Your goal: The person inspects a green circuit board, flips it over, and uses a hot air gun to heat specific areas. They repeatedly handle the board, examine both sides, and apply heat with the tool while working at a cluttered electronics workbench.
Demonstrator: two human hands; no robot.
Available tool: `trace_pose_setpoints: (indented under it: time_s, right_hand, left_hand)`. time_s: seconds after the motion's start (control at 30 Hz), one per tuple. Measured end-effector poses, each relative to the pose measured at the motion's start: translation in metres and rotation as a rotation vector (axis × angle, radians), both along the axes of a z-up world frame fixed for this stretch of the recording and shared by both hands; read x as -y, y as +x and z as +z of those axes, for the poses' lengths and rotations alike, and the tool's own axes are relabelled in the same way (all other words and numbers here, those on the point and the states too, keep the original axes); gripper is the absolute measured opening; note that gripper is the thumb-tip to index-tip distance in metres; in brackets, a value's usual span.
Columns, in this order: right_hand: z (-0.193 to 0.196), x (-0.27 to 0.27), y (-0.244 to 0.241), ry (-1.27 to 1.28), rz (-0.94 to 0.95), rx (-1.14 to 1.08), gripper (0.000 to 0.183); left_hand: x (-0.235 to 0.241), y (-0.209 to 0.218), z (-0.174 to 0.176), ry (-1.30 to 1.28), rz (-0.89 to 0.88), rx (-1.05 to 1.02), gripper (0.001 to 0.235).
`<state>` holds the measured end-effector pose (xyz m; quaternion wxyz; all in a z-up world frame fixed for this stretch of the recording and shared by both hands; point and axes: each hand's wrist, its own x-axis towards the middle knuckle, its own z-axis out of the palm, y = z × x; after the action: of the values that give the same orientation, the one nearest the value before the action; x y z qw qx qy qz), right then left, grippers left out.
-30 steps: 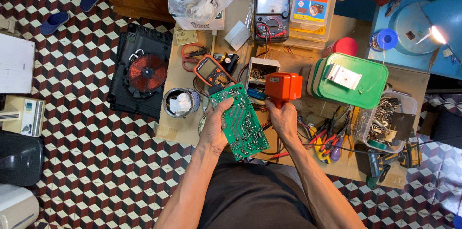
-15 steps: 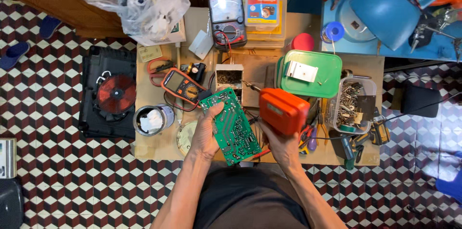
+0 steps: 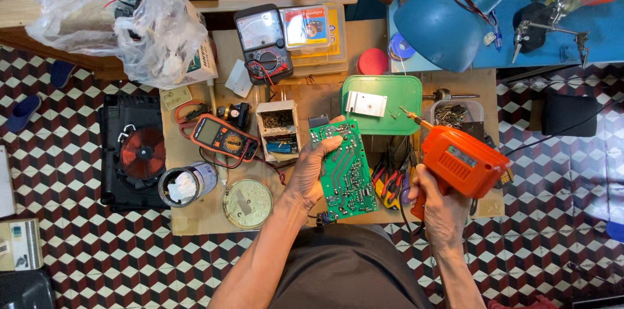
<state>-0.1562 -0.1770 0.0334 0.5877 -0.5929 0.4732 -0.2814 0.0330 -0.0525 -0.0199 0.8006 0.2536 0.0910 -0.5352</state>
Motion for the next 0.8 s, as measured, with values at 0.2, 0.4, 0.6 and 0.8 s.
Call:
trace_pose_setpoints:
  time_s: [0.2, 0.4, 0.6, 0.8]
  right_hand:
    - [0.004, 0.007, 0.009, 0.038, 0.050, -0.044, 0.022]
    - [0.002, 0.012, 0.013, 0.051, 0.061, -0.076, 0.021]
    - [0.001, 0.013, 0.013, 0.015, 0.089, -0.073, 0.020]
    - [0.002, 0.009, 0.009, 0.073, 0.061, -0.025, 0.017]
  left_hand:
    - [0.011, -0.001, -0.001, 0.025, -0.012, 0.004, 0.051]
    - [0.015, -0.005, -0.002, 0.016, -0.004, -0.012, 0.050]
    - [0.013, -0.005, -0.004, 0.016, 0.017, 0.012, 0.050]
    - [0.014, -0.005, -0.006, 0.013, 0.017, -0.003, 0.049]
